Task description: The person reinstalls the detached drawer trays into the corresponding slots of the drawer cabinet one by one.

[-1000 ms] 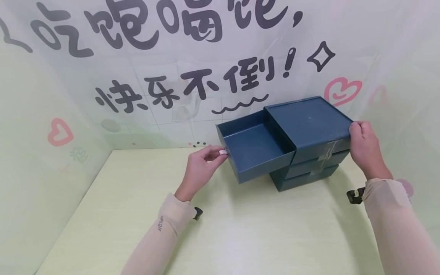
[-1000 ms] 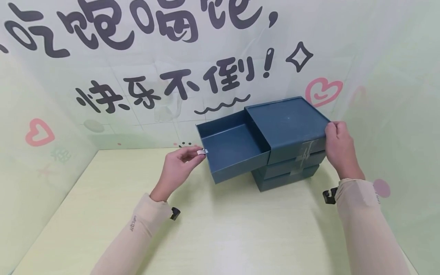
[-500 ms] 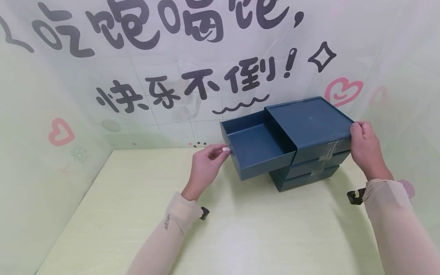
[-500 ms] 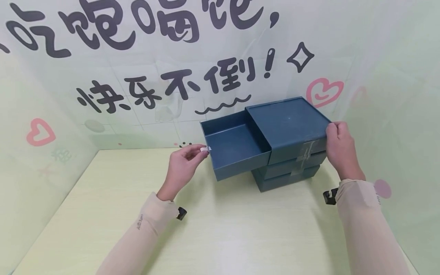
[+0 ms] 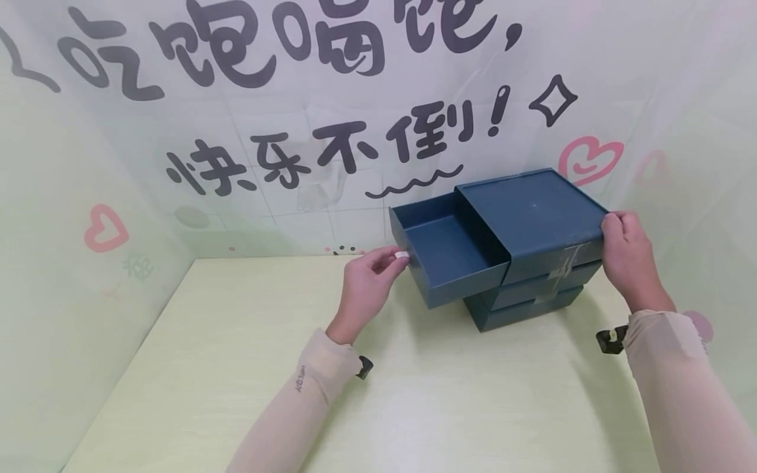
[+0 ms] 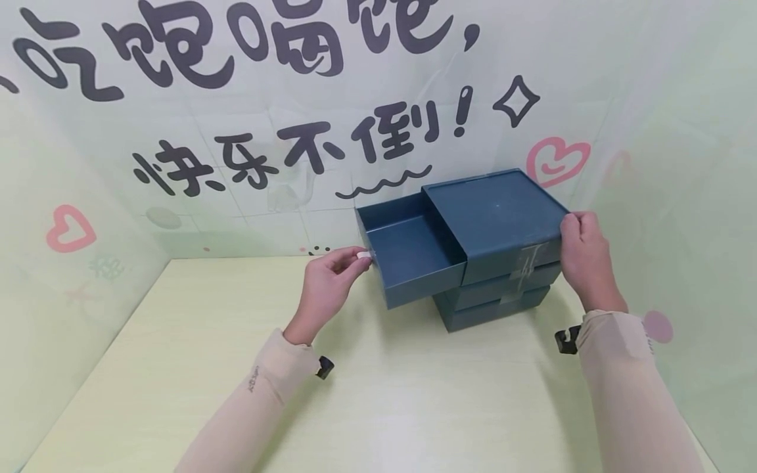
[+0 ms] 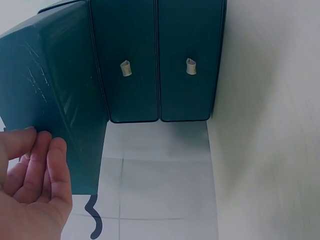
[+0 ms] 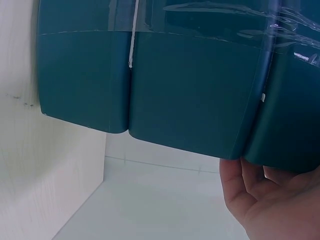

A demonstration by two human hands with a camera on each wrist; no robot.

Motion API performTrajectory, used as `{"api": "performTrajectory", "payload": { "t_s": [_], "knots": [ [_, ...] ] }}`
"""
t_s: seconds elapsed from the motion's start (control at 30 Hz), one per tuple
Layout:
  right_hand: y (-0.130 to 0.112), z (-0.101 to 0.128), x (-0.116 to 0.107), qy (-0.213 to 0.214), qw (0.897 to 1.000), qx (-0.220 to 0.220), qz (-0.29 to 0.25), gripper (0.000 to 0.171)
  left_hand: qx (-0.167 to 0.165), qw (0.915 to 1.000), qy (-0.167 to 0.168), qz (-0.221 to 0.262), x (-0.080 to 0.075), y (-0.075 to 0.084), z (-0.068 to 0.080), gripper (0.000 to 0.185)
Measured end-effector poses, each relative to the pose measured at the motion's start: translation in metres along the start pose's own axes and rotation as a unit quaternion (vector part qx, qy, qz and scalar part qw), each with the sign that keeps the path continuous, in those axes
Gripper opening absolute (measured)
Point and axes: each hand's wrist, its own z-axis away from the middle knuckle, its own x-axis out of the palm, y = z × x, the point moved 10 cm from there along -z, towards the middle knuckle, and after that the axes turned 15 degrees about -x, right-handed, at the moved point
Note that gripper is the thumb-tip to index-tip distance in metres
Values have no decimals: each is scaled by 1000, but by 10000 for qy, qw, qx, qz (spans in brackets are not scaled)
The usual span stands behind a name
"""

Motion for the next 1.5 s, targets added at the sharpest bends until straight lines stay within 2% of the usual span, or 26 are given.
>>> {"api": "performTrajectory", "payload": {
  "t_s": [0.47,0.7,1.0,1.23,1.5],
  "knots": [
    [0,2,0,-10,10000,36,-26,64,-286,9994,-197,-55,14,3,-6,24],
    [0,3,-1,46,10000,-15,23,61,-251,9992,-309,83,25,6,-7,23],
    [-2,3,0,58,9999,-60,76,60,-162,9995,-237,-130,34,11,-8,22],
    [-3,3,-2,76,9999,-66,75,59,-101,9997,-215,-76,38,16,-10,20],
    [-4,3,-1,99,9999,-84,42,60,-130,9993,-344,17,48,16,-15,22]
  ]
}}
